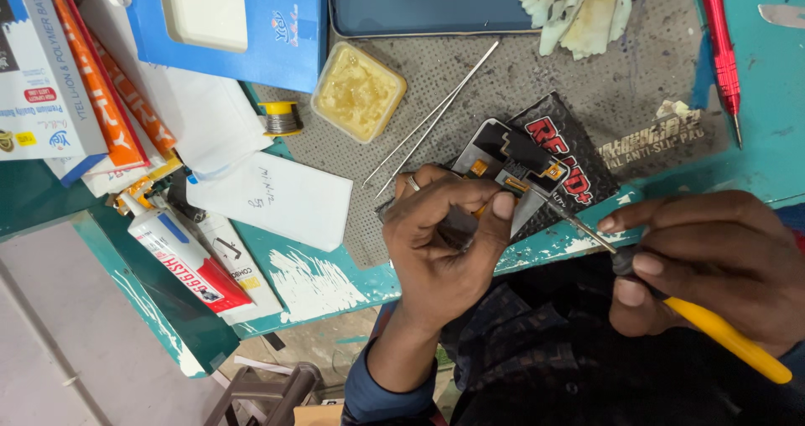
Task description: The person uses a soldering iron to work on a small electronic component, likely a phone battery connector, on a repair bench. They hold the component with one hand and apply the soldering iron with the other, focusing on specific connection points.
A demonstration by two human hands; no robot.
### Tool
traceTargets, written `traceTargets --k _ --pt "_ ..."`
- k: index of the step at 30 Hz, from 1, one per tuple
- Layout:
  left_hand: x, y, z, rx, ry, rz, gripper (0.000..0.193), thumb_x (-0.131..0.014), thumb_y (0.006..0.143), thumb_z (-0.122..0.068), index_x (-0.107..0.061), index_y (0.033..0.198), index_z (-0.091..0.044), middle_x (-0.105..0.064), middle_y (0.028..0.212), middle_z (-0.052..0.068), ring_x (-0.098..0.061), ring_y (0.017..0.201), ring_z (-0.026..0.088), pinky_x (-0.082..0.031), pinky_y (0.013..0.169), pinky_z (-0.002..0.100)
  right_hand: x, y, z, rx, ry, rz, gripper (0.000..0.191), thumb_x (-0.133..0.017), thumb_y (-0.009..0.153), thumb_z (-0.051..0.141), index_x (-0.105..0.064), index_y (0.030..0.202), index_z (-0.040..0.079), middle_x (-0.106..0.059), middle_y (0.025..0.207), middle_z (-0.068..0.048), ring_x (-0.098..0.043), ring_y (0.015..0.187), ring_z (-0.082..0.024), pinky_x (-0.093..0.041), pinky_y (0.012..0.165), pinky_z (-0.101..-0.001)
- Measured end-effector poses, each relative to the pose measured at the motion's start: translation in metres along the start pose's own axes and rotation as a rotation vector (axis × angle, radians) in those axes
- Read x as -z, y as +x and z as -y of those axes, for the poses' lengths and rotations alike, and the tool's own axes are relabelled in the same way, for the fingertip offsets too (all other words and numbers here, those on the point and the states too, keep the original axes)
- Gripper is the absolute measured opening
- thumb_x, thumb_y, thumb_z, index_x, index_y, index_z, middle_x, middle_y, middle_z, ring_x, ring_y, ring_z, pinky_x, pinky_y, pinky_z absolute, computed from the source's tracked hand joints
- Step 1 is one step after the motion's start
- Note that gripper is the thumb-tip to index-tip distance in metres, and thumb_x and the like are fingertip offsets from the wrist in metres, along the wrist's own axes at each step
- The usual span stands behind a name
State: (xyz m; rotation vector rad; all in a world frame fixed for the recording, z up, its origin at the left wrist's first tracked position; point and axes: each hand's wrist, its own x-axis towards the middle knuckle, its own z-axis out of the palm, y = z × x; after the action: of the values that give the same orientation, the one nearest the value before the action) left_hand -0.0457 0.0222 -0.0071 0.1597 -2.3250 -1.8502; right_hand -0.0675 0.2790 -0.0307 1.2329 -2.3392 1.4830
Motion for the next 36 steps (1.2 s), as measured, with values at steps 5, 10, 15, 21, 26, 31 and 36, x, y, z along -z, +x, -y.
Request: traceTargets --k 5,10,15,21,26,31,36 --pt "0.0000 -0.0002 -0.0001 -0.020 0.042 -0.001 0.008 -0.082 0.092 -0.005 -0.074 0.094 -0.007 -0.069 0.072 -0.001 -0.049 0.067 0.008 -0.032 0.074 0.028 -0.0010 -0.0025 -0.0046 0.020 0.010 -0.010 0.030 -0.085 0.081 0.012 -0.061 0.098 0.006 -0.064 0.089 -0.006 -0.072 0.094 -0.029 -0.066 0.075 -0.0375" --pt "-0.0001 -0.0002 0.0002 -0.020 0.035 -0.003 0.008 -0.082 0.093 -0.006 -0.074 0.095 -0.007 -0.070 0.074 -0.001 -0.050 0.067 0.008 -0.032 0.074 0.028 -0.0017 -0.0019 -0.0084 0.050 0.017 -0.006 0.032 -0.085 0.080 0.013 -0.061 0.099 0.006 -0.066 0.088 -0.006 -0.073 0.092 -0.029 -0.066 0.075 -0.0373" --pt "-0.0007 -0.0002 0.0000 -0.018 0.018 -0.002 0.008 -0.082 0.093 -0.005 -0.074 0.095 -0.007 -0.071 0.074 -0.001 -0.049 0.067 0.008 -0.033 0.073 0.027 0.0004 -0.0009 -0.0098 0.080 -0.014 0.008 0.032 -0.086 0.081 0.010 -0.059 0.098 0.005 -0.067 0.089 -0.005 -0.074 0.092 -0.029 -0.063 0.073 -0.0351" --pt "-0.0001 -0.0003 -0.0004 -0.017 0.019 0.004 0.008 -0.081 0.094 -0.005 -0.074 0.095 -0.006 -0.071 0.074 0.000 -0.048 0.068 0.009 -0.033 0.073 0.027 0.0024 -0.0002 -0.0078 0.065 -0.004 0.050 0.033 -0.085 0.081 0.011 -0.059 0.101 0.007 -0.067 0.088 -0.004 -0.074 0.093 -0.028 -0.062 0.076 -0.0335" --pt "0.0002 -0.0002 0.0004 -0.035 0.047 0.006 0.007 -0.081 0.093 -0.005 -0.074 0.096 -0.006 -0.071 0.074 0.000 -0.048 0.068 0.009 -0.033 0.075 0.028 0.0028 0.0012 -0.0079 0.053 -0.025 0.064 0.032 -0.084 0.081 0.011 -0.060 0.102 0.007 -0.068 0.088 -0.004 -0.074 0.094 -0.027 -0.062 0.075 -0.0333" --pt "0.0005 -0.0004 0.0008 -0.021 0.016 0.016 0.005 -0.079 0.098 -0.007 -0.075 0.100 -0.005 -0.071 0.077 0.001 -0.053 0.071 0.009 -0.034 0.076 0.028 0.0056 0.0009 -0.0065 0.042 -0.027 0.085 0.031 -0.082 0.082 0.011 -0.059 0.104 0.008 -0.068 0.088 -0.003 -0.074 0.096 -0.027 -0.060 0.076 -0.0321" --pt "0.0008 -0.0001 0.0002 0.013 0.000 0.030 0.006 -0.077 0.101 -0.010 -0.075 0.103 -0.004 -0.071 0.077 0.001 -0.054 0.071 0.010 -0.036 0.074 0.027 0.0026 0.0012 -0.0084 0.079 -0.050 0.049 0.032 -0.084 0.082 0.010 -0.060 0.103 0.006 -0.069 0.089 -0.003 -0.074 0.096 -0.026 -0.060 0.075 -0.0319"
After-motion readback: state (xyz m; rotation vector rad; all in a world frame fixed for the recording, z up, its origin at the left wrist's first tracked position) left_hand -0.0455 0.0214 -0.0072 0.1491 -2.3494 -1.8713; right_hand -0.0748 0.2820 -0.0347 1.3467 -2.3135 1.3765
